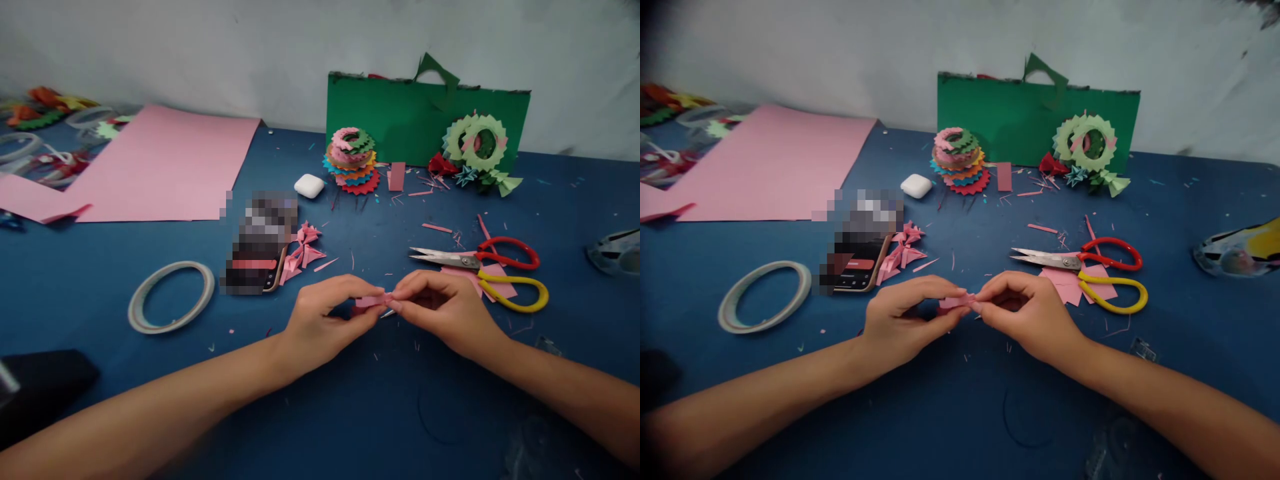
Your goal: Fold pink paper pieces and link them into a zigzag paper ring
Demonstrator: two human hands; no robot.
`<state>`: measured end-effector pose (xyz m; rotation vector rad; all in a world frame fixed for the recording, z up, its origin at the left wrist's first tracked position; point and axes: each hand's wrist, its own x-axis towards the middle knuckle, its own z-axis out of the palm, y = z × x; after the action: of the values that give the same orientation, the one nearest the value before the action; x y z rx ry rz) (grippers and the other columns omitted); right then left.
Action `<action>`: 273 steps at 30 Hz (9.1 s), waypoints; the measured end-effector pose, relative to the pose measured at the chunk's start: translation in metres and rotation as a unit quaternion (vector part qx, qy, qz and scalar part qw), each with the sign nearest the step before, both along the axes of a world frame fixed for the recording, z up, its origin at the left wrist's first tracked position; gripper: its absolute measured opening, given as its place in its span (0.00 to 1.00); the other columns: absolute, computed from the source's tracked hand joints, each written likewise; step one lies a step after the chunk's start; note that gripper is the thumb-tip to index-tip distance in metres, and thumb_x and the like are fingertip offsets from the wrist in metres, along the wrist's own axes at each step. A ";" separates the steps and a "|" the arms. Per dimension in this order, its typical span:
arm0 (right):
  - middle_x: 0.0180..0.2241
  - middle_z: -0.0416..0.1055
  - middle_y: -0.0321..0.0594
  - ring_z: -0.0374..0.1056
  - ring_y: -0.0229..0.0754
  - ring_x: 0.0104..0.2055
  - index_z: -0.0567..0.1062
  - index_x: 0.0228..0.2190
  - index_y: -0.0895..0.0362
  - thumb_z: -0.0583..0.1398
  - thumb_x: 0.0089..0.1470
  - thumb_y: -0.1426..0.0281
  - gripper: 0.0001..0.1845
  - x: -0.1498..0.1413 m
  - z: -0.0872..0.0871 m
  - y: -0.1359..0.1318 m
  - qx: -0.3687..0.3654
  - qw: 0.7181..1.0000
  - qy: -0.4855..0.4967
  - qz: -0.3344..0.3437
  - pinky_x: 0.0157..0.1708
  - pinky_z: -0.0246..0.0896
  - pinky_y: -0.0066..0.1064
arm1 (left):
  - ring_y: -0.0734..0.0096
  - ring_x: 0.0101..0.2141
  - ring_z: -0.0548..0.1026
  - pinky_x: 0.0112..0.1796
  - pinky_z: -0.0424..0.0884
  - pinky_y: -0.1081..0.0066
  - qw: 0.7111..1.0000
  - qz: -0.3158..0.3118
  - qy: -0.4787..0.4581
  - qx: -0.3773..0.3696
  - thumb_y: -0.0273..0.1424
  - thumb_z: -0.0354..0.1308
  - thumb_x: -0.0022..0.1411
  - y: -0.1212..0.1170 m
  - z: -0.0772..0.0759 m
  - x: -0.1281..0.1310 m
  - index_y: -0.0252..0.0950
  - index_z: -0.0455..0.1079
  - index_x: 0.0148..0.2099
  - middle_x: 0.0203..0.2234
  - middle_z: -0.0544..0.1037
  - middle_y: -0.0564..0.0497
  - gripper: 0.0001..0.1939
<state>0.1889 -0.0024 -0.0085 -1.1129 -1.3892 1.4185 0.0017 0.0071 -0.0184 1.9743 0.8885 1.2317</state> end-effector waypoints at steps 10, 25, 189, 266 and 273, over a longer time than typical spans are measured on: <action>0.25 0.72 0.33 0.68 0.33 0.27 0.73 0.24 0.56 0.68 0.40 0.72 0.09 -0.005 -0.005 -0.002 -0.090 0.995 0.041 -0.021 0.27 0.64 0.25 | 0.74 0.29 0.76 0.31 0.73 0.76 1.000 0.006 -0.017 0.023 0.18 0.63 0.52 -0.002 -0.002 0.000 0.33 0.73 0.38 0.29 0.79 0.49 0.10; 0.23 0.67 0.32 0.64 0.34 0.23 0.69 0.23 0.54 0.67 0.42 0.69 0.10 -0.010 -0.005 -0.009 -0.066 0.995 0.041 -0.062 0.21 0.61 0.25 | 0.75 0.29 0.76 0.30 0.74 0.76 0.999 -0.004 -0.008 0.033 0.18 0.61 0.53 -0.005 0.000 0.003 0.35 0.73 0.40 0.30 0.79 0.50 0.11; 0.27 0.76 0.21 0.64 0.29 0.32 0.77 0.26 0.52 0.60 0.54 0.78 0.11 0.021 0.018 -0.007 0.604 0.736 -0.264 0.157 0.38 0.59 0.31 | 0.72 0.34 0.68 0.41 0.51 0.65 0.904 -0.200 0.334 0.176 0.24 0.49 0.65 -0.008 0.048 -0.014 0.36 0.66 0.34 0.30 0.77 0.56 0.08; 0.25 0.70 0.38 0.64 0.35 0.27 0.70 0.30 0.60 0.45 0.65 0.67 0.19 0.014 0.001 -0.003 0.282 0.901 -0.267 0.193 0.27 0.58 0.26 | 0.76 0.25 0.76 0.38 0.67 0.69 0.989 -0.124 0.082 -0.016 0.22 0.61 0.57 0.002 0.025 -0.007 0.35 0.74 0.40 0.25 0.81 0.53 0.08; 0.31 0.77 0.38 0.71 0.37 0.32 0.74 0.34 0.60 0.61 0.55 0.71 0.05 0.025 0.002 0.003 0.553 0.767 -0.307 0.102 0.34 0.63 0.29 | 0.75 0.31 0.77 0.46 0.65 0.66 0.940 -0.099 0.222 0.240 0.24 0.63 0.56 0.008 0.024 -0.015 0.38 0.71 0.36 0.31 0.81 0.58 0.06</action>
<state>0.2142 0.0009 -0.0061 -0.5875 -2.3760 0.0891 -0.0135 0.0151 0.0052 2.7333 0.5994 0.9594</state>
